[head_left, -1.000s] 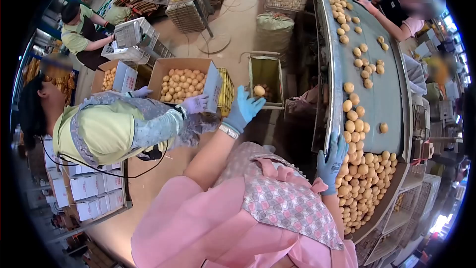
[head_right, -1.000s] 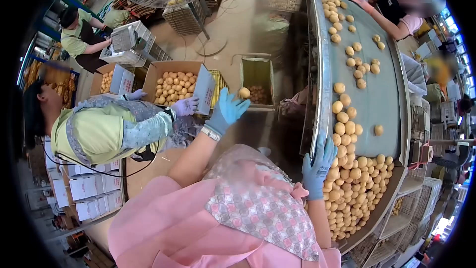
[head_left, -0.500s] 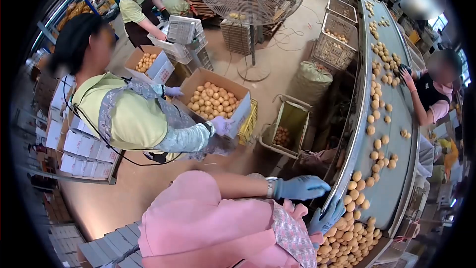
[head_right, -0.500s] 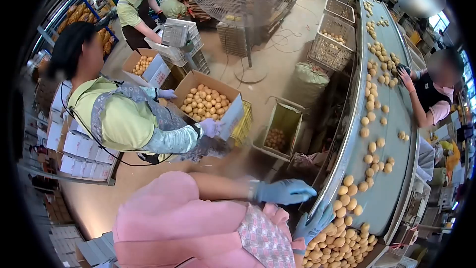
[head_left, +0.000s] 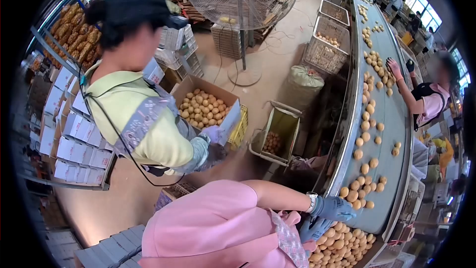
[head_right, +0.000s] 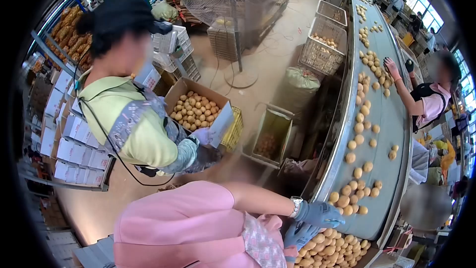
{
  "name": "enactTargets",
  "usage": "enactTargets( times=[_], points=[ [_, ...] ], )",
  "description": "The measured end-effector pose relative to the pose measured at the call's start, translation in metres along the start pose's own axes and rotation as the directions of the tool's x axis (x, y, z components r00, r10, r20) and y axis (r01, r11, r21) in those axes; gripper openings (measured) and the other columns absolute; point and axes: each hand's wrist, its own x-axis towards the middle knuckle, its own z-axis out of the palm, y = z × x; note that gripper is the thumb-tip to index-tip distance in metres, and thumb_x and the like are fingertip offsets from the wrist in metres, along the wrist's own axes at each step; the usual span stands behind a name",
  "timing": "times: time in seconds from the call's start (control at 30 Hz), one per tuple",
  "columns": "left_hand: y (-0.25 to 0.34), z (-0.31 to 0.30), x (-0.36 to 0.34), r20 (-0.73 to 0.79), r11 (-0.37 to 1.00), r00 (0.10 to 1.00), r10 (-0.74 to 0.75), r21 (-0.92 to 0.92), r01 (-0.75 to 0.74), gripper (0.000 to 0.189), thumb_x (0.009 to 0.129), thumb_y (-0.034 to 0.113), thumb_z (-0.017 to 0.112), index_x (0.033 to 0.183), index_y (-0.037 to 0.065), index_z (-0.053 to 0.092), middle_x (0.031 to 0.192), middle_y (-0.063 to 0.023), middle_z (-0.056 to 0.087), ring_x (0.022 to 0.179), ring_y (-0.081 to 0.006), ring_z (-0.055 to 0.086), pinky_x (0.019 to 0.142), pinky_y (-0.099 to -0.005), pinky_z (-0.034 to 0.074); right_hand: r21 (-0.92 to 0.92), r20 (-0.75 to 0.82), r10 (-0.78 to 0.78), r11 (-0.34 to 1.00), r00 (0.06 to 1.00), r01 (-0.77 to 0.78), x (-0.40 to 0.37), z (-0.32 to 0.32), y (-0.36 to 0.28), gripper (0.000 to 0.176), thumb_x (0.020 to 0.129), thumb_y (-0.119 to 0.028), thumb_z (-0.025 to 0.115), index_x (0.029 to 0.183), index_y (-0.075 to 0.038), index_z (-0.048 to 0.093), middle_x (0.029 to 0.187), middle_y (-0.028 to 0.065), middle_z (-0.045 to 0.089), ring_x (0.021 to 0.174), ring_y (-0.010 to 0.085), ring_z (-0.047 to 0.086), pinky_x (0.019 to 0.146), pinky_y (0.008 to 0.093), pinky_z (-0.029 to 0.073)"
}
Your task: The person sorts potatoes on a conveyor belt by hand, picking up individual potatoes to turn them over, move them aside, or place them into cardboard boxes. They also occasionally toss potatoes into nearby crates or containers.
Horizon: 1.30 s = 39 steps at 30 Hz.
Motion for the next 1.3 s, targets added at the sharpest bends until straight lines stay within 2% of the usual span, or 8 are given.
enactTargets(
  times=[0.3,0.37,0.43,0.5,0.6,0.9,1.17,1.3],
  points=[
    [-0.013,0.006,0.001,-0.275,0.967,0.952,0.132,-0.177,-0.185,0.018,0.104,0.026,0.062,0.102,0.011,0.071,0.097,-0.0127,0.073,0.091,-0.031,0.071,0.081,-0.0457,0.054,0.07,0.021,-0.047,0.996,0.999,0.045,0.021,-0.014,-0.018,0.044,0.086,-0.016,0.074,0.126,0.0,0.07,0.131,0.0247,0.066,0.127,0.0474,0.059,0.116,0.0554,0.044],
    [-0.03,-0.003,-0.005,-0.041,0.984,0.992,0.122,-0.127,-0.126,0.038,0.102,0.02,0.068,0.138,0.01,0.07,0.132,-0.0117,0.072,0.117,-0.0287,0.069,0.101,-0.0404,0.055,0.104,0.003,-0.049,0.993,0.999,0.049,0.021,-0.016,-0.029,0.043,0.084,-0.015,0.075,0.124,0.0,0.071,0.13,0.0244,0.066,0.126,0.0475,0.06,0.116,0.056,0.045],
    [-0.063,0.024,-0.01,-0.088,0.762,0.996,-0.003,-0.645,-0.054,0.045,0.105,0.017,0.067,0.147,0.002,0.062,0.145,-0.0127,0.066,0.134,-0.0239,0.062,0.114,-0.0398,0.051,0.162,-0.024,-0.068,0.984,0.997,0.072,0.028,-0.022,-0.05,0.042,0.082,-0.015,0.076,0.122,-0.001,0.072,0.128,0.024,0.067,0.125,0.0476,0.061,0.115,0.0566,0.045],
    [-0.073,0.01,-0.025,-0.217,0.94,0.93,0.298,-0.104,-0.325,0.044,0.099,0.004,0.064,0.143,0.001,0.066,0.145,-0.0137,0.068,0.136,-0.0289,0.062,0.117,-0.042,0.05,0.222,-0.073,-0.113,0.967,0.991,0.126,0.039,-0.012,-0.068,0.042,0.08,-0.014,0.077,0.119,-0.001,0.073,0.127,0.0237,0.068,0.124,0.0477,0.061,0.115,0.0571,0.046],
    [-0.047,-0.032,-0.041,0.027,0.772,0.989,-0.147,-0.622,0.132,0.04,0.11,0.01,0.051,0.146,-0.004,0.061,0.145,-0.0156,0.067,0.133,-0.0258,0.065,0.115,-0.04,0.052,0.153,-0.182,-0.137,0.974,0.974,0.165,0.045,0.001,-0.081,0.046,0.081,-0.017,0.08,0.124,-0.004,0.072,0.135,0.0174,0.066,0.134,0.0426,0.059,0.121,0.0576,0.042],
    [-0.027,-0.023,-0.04,0.023,0.958,0.99,-0.137,-0.251,0.138,0.038,0.114,0.015,0.046,0.139,-0.006,0.066,0.129,-0.0166,0.073,0.117,-0.0248,0.072,0.101,-0.0386,0.059,0.16,-0.139,0.264,0.957,0.955,-0.241,-0.07,-0.026,-0.084,0.038,0.089,-0.014,0.073,0.127,-0.008,0.072,0.127,0.0102,0.072,0.122,0.0292,0.068,0.112,0.0479,0.049],
    [-0.028,-0.019,-0.033,-0.004,0.994,1.0,-0.013,0.107,0.014,0.04,0.109,0.015,0.058,0.144,-0.002,0.063,0.14,-0.0185,0.067,0.13,-0.0318,0.063,0.111,-0.0449,0.05,0.232,-0.21,0.803,0.595,0.558,-0.769,-0.227,-0.043,-0.099,0.039,0.09,-0.014,0.074,0.127,-0.005,0.074,0.122,0.0155,0.076,0.113,0.0359,0.072,0.104,0.0489,0.054],
    [-0.026,-0.017,-0.028,0.009,0.85,0.993,0.115,0.517,-0.103,0.053,0.107,0.017,0.06,0.156,-0.001,0.051,0.156,-0.0219,0.056,0.146,-0.0407,0.05,0.124,-0.0508,0.038,0.15,-0.178,0.698,0.716,0.693,-0.682,-0.212,-0.042,-0.087,0.051,0.089,-0.017,0.077,0.139,-0.008,0.069,0.14,0.0177,0.068,0.13,0.0388,0.063,0.113,0.0517,0.048]
  ],
)
